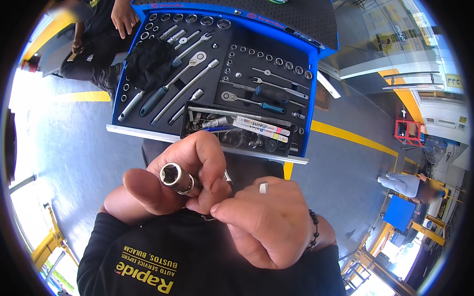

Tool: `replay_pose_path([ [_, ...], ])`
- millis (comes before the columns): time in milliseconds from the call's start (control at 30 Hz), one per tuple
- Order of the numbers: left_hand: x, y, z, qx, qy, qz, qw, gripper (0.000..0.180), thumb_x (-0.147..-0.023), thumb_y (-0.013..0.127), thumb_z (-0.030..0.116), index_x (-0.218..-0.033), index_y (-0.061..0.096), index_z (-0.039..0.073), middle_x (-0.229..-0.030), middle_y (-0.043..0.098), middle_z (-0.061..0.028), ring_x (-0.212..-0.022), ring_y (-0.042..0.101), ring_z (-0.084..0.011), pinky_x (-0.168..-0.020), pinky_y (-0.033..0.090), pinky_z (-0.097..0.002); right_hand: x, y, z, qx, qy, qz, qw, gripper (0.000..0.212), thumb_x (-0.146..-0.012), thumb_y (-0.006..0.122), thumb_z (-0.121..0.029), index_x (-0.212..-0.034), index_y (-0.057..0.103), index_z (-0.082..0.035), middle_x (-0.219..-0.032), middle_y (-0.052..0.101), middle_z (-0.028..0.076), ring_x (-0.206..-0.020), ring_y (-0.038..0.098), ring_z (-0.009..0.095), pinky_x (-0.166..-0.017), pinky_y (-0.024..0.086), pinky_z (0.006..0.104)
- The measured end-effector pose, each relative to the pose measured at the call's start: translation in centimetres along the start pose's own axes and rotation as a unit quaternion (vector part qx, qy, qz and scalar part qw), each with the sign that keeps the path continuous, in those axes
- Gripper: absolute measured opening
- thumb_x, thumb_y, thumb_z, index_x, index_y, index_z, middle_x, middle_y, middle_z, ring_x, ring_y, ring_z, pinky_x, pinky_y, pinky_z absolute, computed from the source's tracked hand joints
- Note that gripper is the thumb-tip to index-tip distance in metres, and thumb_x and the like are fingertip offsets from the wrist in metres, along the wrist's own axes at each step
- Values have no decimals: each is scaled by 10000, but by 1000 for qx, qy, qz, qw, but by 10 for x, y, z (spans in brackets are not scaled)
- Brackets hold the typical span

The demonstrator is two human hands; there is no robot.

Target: The person holds a small metal ring and uses a screwdriver to manipulate a small internal component or wire within it. They repeatedly insert the tool into the ring and adjust the internal part while holding the ring steady with their other hand.

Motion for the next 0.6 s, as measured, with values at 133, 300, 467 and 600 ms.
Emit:
replay_pose_path([
  [133,2,0,1,11,17,3,1000,815,-815,381,841,-916,463,36,-617,457,3,-515,369,-63,-482,293,-232,1,3,-4,-10,2,-4,1000,178,-810,603,68,-986,605,43,-627,597,75,-448,547,186,-423,389,298],
  [300,5,1,-1,-5,54,28,998,789,-817,372,825,-830,476,43,-621,471,-16,-484,350,-82,-454,269,-246,5,4,-7,-12,-25,40,999,191,-776,621,69,-964,600,45,-637,574,90,-464,529,189,-420,377,296],
  [467,5,4,-2,-42,98,50,993,812,-786,364,844,-826,485,43,-635,480,-40,-515,379,-101,-471,284,-261,6,-2,-8,3,-9,18,1000,182,-761,628,58,-938,606,28,-639,545,81,-460,479,183,-412,336,300],
  [600,5,7,2,-57,116,70,989,845,-762,331,865,-853,489,39,-652,479,-56,-554,413,-120,-496,305,-270,4,-2,-10,30,37,-8,999,166,-764,635,51,-925,613,15,-632,535,72,-447,465,181,-406,314,307],
])
Point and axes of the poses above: each hand's wrist, its own x-axis away from the middle knuckle, its own y-axis out of the palm, z = x × y, the point moved 6 cm from there along -x, towards the middle knuckle
